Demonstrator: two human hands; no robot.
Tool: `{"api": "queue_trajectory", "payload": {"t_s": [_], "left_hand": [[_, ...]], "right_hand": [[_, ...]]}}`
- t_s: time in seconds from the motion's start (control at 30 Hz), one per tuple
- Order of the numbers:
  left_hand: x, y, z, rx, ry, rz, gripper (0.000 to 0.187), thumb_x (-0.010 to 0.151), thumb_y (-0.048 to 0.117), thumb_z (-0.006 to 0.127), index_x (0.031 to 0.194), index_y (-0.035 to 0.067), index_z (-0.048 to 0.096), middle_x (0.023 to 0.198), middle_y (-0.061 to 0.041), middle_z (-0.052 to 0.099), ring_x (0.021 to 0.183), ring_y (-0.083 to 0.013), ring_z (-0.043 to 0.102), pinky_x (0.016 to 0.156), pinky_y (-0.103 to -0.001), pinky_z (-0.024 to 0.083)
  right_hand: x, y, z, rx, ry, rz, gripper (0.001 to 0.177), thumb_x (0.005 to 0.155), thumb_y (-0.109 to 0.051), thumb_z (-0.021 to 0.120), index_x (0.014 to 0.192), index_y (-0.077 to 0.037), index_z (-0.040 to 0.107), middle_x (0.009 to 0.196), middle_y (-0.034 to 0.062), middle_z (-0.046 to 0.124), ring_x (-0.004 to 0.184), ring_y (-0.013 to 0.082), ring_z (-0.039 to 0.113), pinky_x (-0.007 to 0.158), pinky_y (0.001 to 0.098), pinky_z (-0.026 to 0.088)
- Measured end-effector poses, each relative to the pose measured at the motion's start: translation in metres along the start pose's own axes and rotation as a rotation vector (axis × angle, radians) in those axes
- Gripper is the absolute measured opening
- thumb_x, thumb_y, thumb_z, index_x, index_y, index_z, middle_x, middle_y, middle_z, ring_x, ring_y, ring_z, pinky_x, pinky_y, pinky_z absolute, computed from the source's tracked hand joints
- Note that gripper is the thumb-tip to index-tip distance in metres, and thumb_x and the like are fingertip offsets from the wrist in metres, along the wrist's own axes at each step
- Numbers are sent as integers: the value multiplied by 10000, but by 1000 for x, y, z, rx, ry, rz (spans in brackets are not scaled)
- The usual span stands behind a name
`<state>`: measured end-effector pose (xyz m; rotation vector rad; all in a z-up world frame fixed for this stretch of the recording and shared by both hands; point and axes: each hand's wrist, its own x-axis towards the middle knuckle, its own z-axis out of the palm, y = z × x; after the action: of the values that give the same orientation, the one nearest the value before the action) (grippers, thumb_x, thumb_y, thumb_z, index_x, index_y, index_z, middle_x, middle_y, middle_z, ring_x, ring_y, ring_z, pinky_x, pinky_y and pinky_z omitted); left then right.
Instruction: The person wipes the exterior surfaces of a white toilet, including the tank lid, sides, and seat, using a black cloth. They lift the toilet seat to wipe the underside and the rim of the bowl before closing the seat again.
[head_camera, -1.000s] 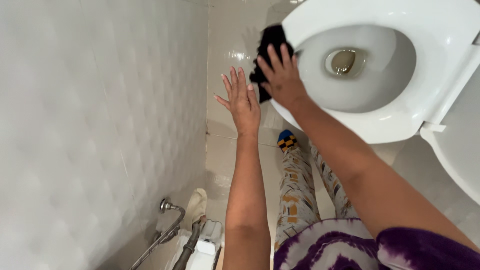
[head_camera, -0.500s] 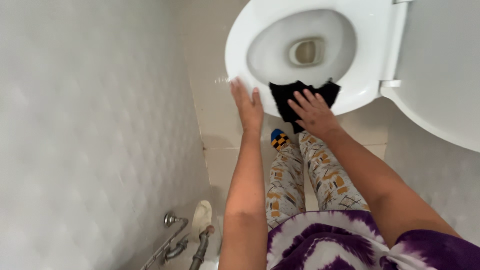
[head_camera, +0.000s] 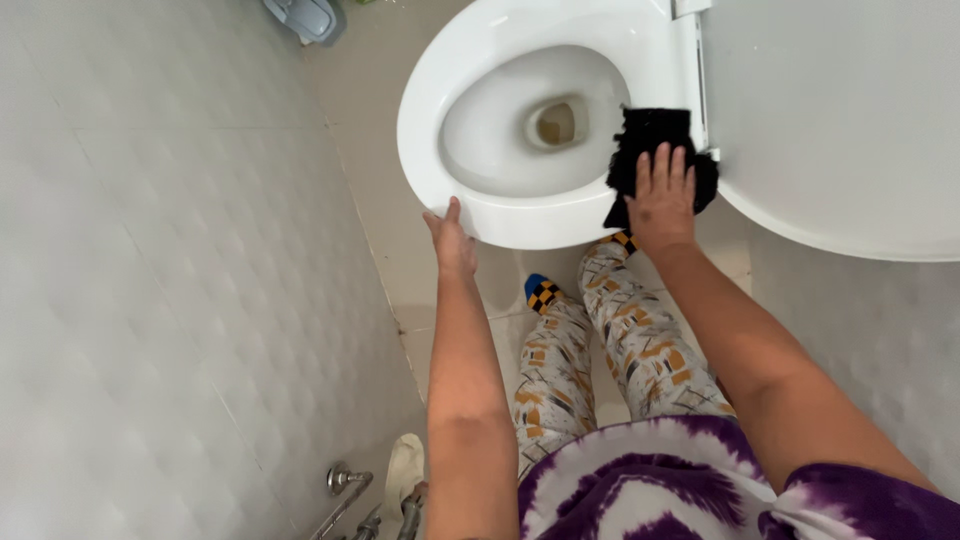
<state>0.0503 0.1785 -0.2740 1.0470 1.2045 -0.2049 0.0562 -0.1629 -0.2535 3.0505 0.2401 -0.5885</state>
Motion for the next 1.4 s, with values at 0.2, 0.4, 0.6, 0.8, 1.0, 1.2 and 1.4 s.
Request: {"api": "queue_trajectory", "payload": {"t_s": [0.2,0.4,0.6,0.8,1.0,1.2,1.4], "left_hand": [[6,8,-7,-210,7,-66,711,942,330,611,1515,68,281,1574,-170,383,1467,-378,353,1151,-752,135],[-14,25,-10,-127,59,-27,634,1012,374,554,1508,44,337,1616,-161,354,1502,-321,269,1190,-674,1],[-58,53,-17,-31,50,171,508,1010,246,505,1462,20,452,1478,-178,538,1360,-290,505,1152,-449,322],[-122,94,1,164,120,312,331,993,146,539,1291,22,610,1168,-116,697,1000,-207,643,890,-332,497],[-187,113,40,369,119,710,189,975,133,584,1026,13,720,832,-62,701,746,-160,623,710,-319,507],[-278,113,109,361,-95,845,180,1023,185,553,996,58,677,733,-74,644,661,-171,586,643,-338,485],[-363,102,201,383,-269,1076,190,971,244,643,968,55,664,776,-94,681,714,-210,641,691,-350,524]], "right_hand": [[-24,1,2,-82,-63,-131,681,1006,-263,581,1595,-2,360,1664,251,279,1525,441,263,1096,567,341],[-37,13,-7,-229,-39,-286,593,971,-122,570,1547,-21,471,1632,237,397,1480,380,428,993,456,496],[-23,18,-84,18,-541,-91,400,1012,-321,552,1278,-56,690,1377,204,631,1214,370,654,995,467,548],[-34,47,-193,144,-305,-34,367,999,-354,566,1149,-57,719,1135,182,732,1048,359,710,937,473,564],[-50,97,-311,302,258,-73,380,948,-277,645,1221,-22,714,1205,206,716,1003,425,689,917,489,551],[-71,142,-419,442,690,-141,358,1029,-198,653,1292,38,710,1202,251,711,1054,433,679,945,470,539],[-78,194,-477,639,811,-76,340,1049,-161,599,1310,30,705,1076,248,730,952,394,714,856,464,555]]}}
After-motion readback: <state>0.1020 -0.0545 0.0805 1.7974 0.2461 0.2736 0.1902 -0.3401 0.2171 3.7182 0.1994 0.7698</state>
